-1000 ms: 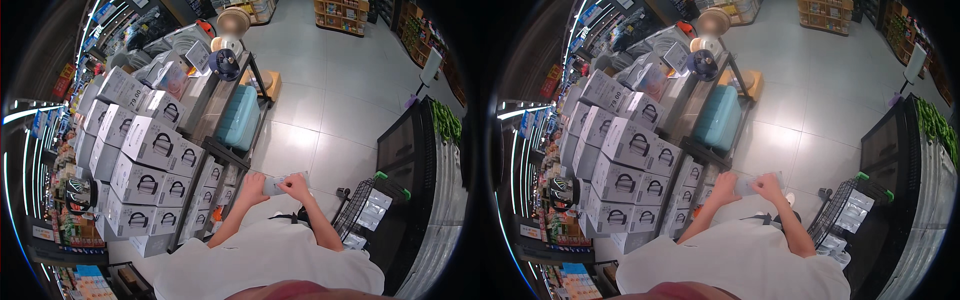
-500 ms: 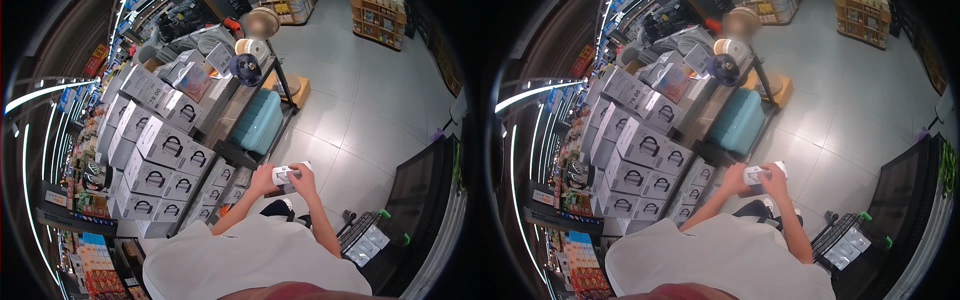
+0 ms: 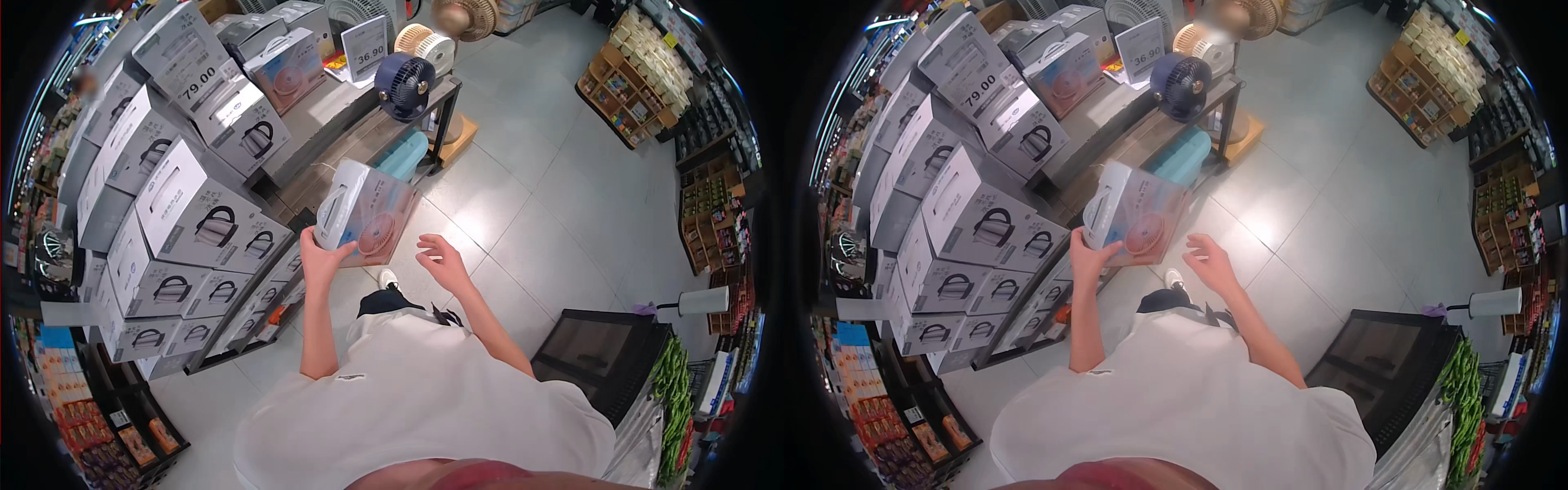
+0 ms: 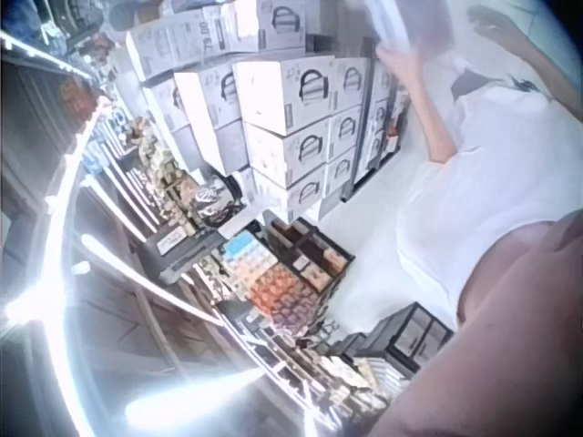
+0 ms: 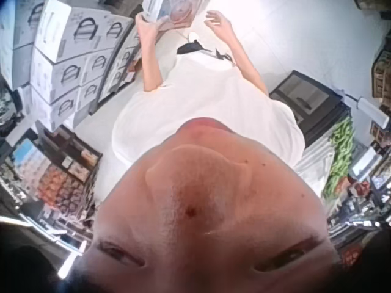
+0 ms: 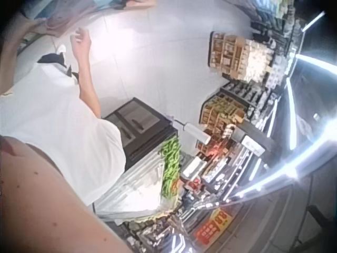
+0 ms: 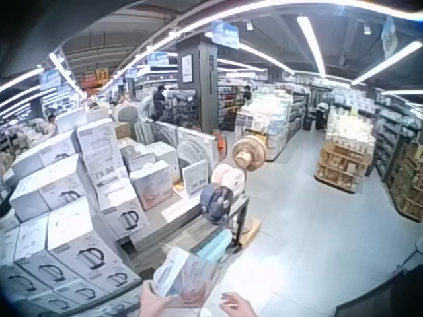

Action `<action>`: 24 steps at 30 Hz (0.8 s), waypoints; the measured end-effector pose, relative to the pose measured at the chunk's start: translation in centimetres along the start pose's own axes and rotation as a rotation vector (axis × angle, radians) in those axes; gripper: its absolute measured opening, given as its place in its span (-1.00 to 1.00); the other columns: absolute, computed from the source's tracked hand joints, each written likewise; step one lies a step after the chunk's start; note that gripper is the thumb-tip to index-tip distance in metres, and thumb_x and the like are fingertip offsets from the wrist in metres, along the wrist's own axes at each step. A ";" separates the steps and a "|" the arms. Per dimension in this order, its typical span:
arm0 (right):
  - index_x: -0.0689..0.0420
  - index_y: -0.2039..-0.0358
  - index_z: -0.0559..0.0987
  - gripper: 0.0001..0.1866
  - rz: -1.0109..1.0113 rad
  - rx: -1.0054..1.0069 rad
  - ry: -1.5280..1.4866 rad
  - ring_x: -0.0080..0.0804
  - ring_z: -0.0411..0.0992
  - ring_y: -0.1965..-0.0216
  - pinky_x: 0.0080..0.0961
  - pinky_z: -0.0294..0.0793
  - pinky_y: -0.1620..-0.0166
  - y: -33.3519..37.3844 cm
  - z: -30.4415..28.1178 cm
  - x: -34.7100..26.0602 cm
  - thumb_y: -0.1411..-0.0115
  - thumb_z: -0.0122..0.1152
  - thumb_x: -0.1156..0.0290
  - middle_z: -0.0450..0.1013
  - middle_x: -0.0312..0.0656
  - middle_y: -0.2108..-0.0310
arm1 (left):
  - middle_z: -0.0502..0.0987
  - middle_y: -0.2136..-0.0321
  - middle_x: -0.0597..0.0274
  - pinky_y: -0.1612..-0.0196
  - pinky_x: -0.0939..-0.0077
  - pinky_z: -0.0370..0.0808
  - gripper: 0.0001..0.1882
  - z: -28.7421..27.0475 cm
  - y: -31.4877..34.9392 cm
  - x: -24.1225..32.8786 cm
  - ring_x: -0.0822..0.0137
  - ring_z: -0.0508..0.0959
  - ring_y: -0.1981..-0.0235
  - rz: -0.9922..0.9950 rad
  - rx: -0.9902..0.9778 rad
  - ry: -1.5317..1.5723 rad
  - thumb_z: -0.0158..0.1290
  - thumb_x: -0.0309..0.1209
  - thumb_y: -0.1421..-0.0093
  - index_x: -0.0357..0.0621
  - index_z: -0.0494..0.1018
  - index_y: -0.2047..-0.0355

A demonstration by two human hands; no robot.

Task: Browsing and selecting small desk fans from a shelf and placing them in a shopping cart.

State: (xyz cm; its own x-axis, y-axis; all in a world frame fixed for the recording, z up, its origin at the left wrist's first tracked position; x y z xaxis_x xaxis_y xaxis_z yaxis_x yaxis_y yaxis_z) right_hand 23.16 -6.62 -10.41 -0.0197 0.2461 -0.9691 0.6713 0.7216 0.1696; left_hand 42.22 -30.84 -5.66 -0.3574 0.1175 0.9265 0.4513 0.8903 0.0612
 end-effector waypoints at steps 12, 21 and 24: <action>0.21 -0.36 0.09 -0.26 0.181 -0.335 -0.176 -0.32 0.46 -0.06 -0.36 0.45 -0.10 -19.4 8.5 -1.4 -0.26 0.19 0.34 0.37 -0.03 -0.16 | 0.32 0.05 0.06 -0.13 0.21 0.30 -0.21 -2.2 -13.3 13.7 0.08 0.32 -0.04 0.261 0.273 -0.233 0.45 -0.42 0.27 -0.22 0.32 0.00; 0.16 -0.29 0.17 -0.37 0.323 -0.499 -0.393 -0.33 0.49 0.02 -0.37 0.46 -0.04 -29.0 8.0 -1.6 -0.29 0.15 0.31 0.45 -0.05 -0.05 | 0.35 -0.01 0.01 -0.19 0.13 0.27 -0.16 0.6 -26.6 22.0 -0.04 0.27 -0.13 0.480 0.244 -0.663 0.44 -0.37 0.32 -0.24 0.34 -0.03; 0.13 -0.25 0.22 -0.44 0.275 -0.573 -0.435 -0.36 0.49 0.04 -0.41 0.45 -0.01 -33.8 6.9 -2.9 -0.30 0.15 0.31 0.48 -0.07 -0.02 | 0.37 -0.03 -0.01 -0.20 0.15 0.29 -0.17 1.7 -30.1 23.7 -0.03 0.28 -0.14 0.466 0.171 -0.729 0.43 -0.35 0.33 -0.27 0.36 -0.02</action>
State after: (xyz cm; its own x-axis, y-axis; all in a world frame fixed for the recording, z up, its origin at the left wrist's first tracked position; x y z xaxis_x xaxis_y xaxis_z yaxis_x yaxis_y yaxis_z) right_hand 5.67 -36.18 -14.57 0.4649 0.2738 -0.8420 0.1192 0.9230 0.3660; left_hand 18.78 -54.15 13.82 -0.6264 0.6849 0.3723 0.5738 0.7283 -0.3745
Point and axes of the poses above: each hand's wrist, its own y-axis away from the middle knuckle, its own z-axis out of the palm, x = y × z, the point moved 10 cm from there along -y, towards the middle knuckle
